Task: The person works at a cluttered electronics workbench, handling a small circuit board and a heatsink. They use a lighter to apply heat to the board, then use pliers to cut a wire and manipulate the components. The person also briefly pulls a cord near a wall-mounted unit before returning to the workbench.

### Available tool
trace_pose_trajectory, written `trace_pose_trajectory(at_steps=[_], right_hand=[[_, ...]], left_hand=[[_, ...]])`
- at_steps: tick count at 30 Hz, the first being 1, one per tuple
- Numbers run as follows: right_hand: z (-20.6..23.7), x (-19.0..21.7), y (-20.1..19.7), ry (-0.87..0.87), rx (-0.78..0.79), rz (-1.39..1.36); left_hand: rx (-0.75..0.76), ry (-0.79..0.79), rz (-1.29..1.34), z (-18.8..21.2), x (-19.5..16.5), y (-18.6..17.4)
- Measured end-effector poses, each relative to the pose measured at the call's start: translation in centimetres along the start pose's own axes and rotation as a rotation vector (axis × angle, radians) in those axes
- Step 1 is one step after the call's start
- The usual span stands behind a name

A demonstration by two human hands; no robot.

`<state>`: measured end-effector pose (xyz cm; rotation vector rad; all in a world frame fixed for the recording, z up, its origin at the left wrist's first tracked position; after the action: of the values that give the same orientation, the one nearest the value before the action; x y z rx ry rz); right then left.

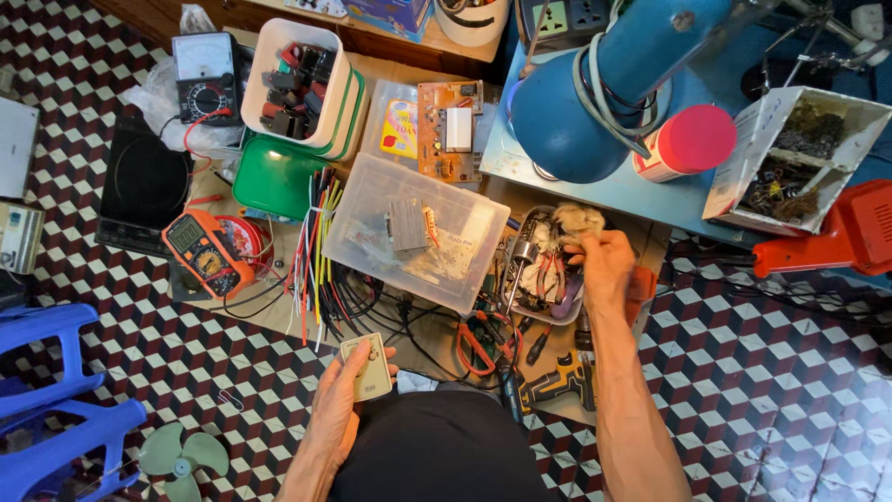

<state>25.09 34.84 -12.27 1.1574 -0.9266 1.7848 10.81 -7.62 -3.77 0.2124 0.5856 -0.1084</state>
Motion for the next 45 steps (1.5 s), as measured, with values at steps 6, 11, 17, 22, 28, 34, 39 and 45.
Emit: trace_pose_trajectory(at_steps=[6,11,17,22,28,34,39,45], right_hand=[[3.0,-0.7,-5.6,-0.035,-0.128,-0.036],[4.8,-2.5,-6.4,0.041,-0.094,0.369],[8.6,-0.5,-2.0,-0.167,-0.016,0.990],[8.8,0.7,4.1,-0.524,0.141,1.229],[5.9,-0.9,6.7,-0.354,0.110,1.437],[2.8,-2.4,3.9,0.077,0.210,1.165],[0.2,-2.2,-0.1,0.249,0.319,0.822],[-0.2,-1.5,-2.2,0.372,0.340,0.798]], left_hand=[[0.027,-0.033,-0.043,-0.6,0.0,1.5],[0.058,-0.031,-0.047,-0.9,-0.1,1.6],[0.092,-0.023,-0.022,-1.0,0.5,1.2],[0.103,-0.010,-0.039,-1.0,0.5,0.7],[0.063,0.009,-0.010,-0.6,0.4,-0.6],[0.051,-0.013,-0.011,-0.6,1.3,-1.7],[0.060,-0.047,0.012,-0.8,2.6,-2.3],[0.065,-0.047,0.041,-0.9,3.4,-2.7]])
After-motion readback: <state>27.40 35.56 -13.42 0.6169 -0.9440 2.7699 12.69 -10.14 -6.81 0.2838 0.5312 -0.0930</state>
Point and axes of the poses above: each hand's wrist, its own z-axis away from the middle knuckle, its own y-axis out of the palm, x = y × z, the point moved 9 cm from there along -z, towards the middle knuckle, and after that the axes turned 8 degrees about z, right-handed, at the moved point
